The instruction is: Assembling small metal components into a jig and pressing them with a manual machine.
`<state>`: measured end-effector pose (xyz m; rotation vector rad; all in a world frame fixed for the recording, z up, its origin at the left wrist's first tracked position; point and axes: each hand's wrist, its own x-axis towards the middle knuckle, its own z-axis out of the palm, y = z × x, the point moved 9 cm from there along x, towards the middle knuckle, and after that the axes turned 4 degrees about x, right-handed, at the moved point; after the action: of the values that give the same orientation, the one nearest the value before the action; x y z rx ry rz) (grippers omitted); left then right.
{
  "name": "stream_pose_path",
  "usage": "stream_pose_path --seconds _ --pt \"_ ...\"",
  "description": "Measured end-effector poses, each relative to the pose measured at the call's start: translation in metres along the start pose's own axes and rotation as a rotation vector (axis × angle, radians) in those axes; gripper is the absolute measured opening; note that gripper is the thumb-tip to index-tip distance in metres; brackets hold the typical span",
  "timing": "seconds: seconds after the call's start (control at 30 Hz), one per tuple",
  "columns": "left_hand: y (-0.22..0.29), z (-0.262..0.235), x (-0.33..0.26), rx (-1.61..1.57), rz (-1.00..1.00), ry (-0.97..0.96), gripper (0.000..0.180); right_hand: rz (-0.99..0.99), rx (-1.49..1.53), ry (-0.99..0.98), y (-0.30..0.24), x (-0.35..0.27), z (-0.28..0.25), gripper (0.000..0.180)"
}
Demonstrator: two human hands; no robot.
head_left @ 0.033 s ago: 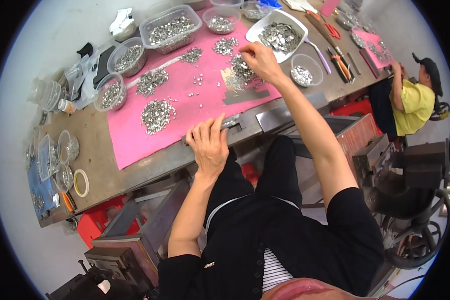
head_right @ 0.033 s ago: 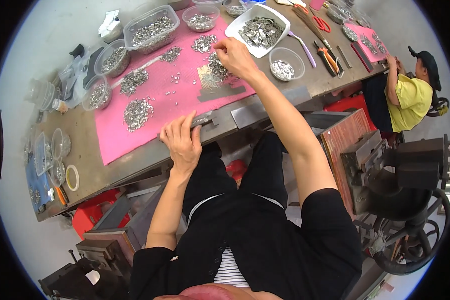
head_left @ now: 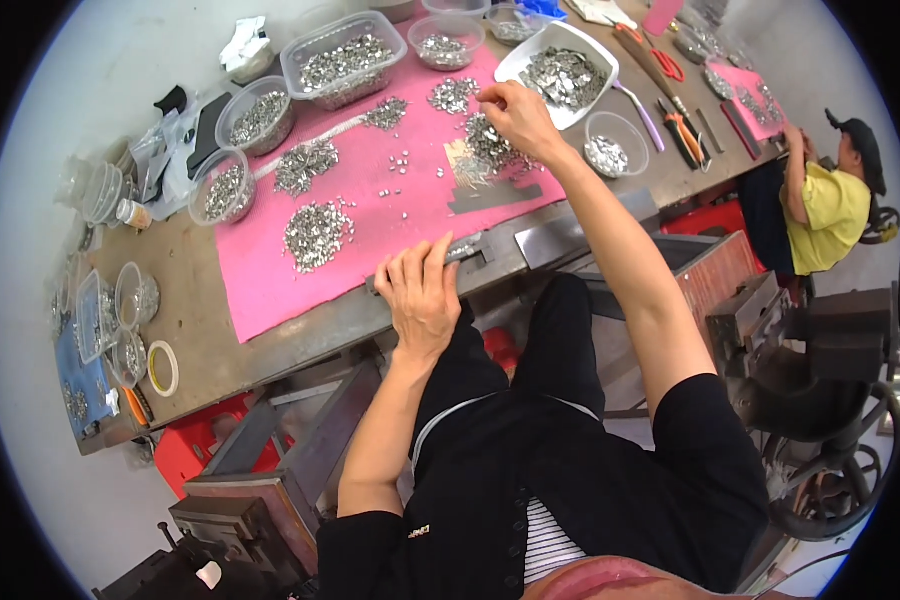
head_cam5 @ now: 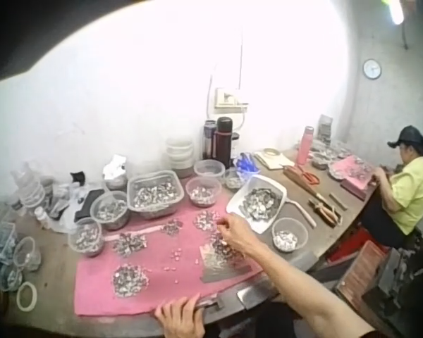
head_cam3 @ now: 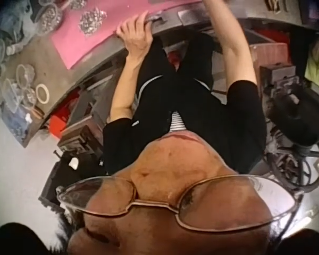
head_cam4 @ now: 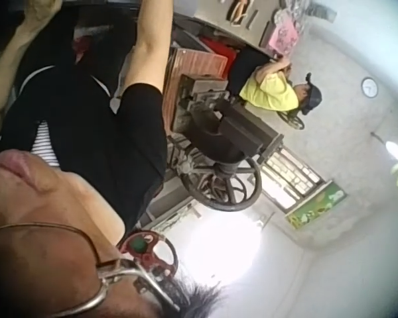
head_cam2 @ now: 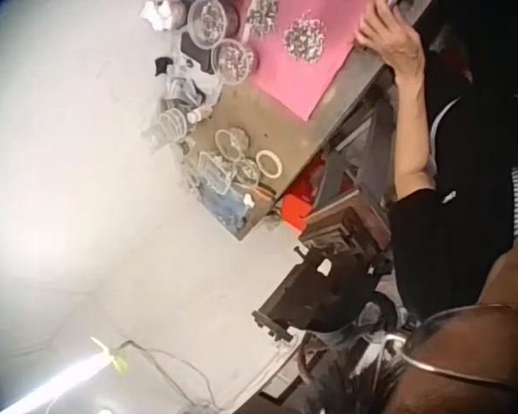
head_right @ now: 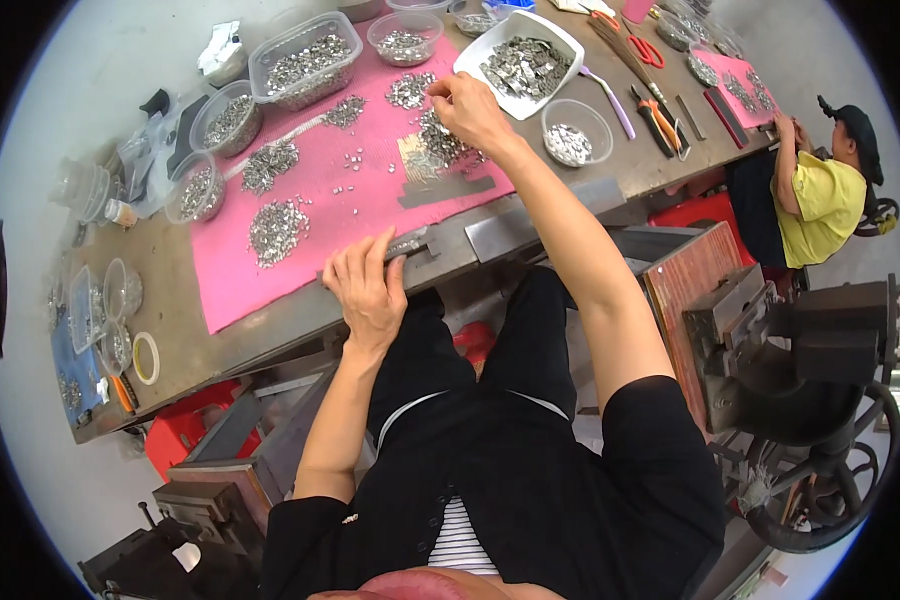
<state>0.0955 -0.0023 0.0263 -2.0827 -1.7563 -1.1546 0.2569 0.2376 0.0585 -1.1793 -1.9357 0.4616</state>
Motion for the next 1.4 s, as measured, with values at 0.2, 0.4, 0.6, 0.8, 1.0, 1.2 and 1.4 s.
stream_pose_path --seconds 0.2,0.4,0.6,0.8,1.0,1.2,1.4 --pt "-0.002 -0.002 -0.002 -0.004 -0.016 0.005 0.042 0.038 -0.130 -0.065 0.025 0.028 0.041 0.016" --pt "-0.004 0.000 0.000 0.006 -0.039 0.003 0.041 -0.003 -0.198 -0.113 0.026 0.031 0.044 0.015" --pt "-0.006 0.000 -0.001 -0.007 -0.043 0.010 0.043 0.003 -0.279 -0.190 0.022 0.029 0.048 0.014" --pt "-0.004 0.000 -0.002 -0.013 -0.042 0.012 0.043 -0.037 -0.370 -0.145 0.015 0.027 0.045 0.015" --pt "-0.007 -0.001 -0.004 -0.002 -0.046 0.017 0.044 -0.185 0.030 -0.340 -0.083 -0.021 0.048 0.013" --pt "-0.005 0.001 0.000 -0.005 -0.038 0.024 0.048 -0.522 -0.167 -0.276 -0.112 -0.086 0.078 0.012" --pt "-0.006 0.000 -0.001 -0.014 -0.040 0.030 0.051 -0.353 0.091 -0.475 -0.101 -0.081 0.080 0.014"
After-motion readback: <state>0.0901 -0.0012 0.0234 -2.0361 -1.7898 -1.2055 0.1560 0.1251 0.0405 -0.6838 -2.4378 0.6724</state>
